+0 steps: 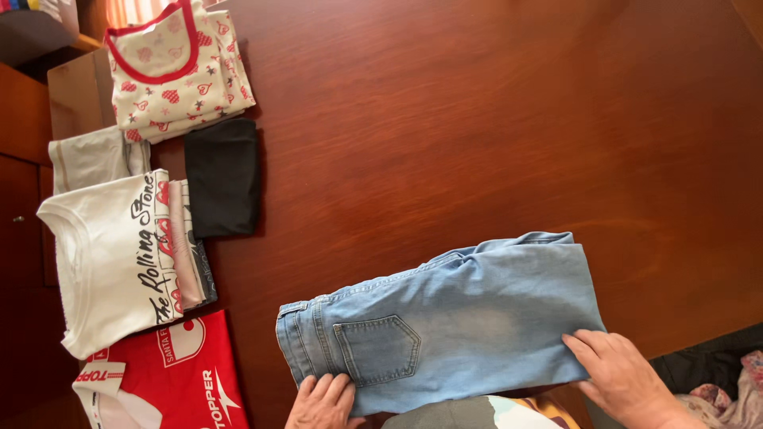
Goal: The person folds a pair of jeans by smoothing the fabric, folding them in half lengthwise, and then folding them multiple times into a square.
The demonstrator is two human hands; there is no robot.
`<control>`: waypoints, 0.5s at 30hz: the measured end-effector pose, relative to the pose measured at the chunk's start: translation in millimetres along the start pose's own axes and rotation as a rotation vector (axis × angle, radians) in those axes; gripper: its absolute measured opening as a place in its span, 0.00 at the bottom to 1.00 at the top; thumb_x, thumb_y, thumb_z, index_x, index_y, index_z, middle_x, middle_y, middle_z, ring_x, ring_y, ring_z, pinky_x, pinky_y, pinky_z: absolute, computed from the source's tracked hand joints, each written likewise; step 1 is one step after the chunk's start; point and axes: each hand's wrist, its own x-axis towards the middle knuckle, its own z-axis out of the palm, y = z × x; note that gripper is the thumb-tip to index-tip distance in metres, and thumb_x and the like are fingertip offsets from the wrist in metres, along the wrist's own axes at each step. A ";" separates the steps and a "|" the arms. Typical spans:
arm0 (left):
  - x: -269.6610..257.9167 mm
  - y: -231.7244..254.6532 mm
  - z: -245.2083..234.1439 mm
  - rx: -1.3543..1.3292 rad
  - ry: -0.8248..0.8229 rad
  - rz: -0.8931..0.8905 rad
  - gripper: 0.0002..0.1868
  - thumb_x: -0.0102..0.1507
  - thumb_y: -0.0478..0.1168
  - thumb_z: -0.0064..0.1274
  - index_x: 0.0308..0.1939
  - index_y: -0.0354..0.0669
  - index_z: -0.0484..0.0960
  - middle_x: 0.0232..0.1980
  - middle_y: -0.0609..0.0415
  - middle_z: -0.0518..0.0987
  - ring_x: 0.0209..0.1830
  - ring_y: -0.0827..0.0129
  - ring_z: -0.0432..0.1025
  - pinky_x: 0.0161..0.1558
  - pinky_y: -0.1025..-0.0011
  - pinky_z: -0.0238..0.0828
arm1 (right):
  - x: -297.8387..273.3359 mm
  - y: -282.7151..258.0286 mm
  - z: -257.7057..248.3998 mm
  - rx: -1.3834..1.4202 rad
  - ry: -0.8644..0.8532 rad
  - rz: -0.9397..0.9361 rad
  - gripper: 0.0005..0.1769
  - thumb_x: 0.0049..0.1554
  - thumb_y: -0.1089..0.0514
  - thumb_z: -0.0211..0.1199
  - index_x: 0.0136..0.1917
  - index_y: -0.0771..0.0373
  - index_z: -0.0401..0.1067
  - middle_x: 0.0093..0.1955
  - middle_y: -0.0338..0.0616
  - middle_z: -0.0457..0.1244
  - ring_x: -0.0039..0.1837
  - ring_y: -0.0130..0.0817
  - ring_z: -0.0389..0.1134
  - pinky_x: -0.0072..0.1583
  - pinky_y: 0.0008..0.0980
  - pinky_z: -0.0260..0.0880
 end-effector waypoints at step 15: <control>336.9 11.0 -36.1 -0.560 -0.384 0.041 0.25 0.58 0.26 0.36 0.50 0.55 0.80 0.46 0.61 0.80 0.43 0.59 0.65 0.48 0.63 0.61 | 160.5 36.6 -108.1 0.857 -0.172 1.150 0.32 0.56 0.47 0.64 0.73 0.54 0.69 0.70 0.42 0.66 0.70 0.37 0.67 0.70 0.37 0.63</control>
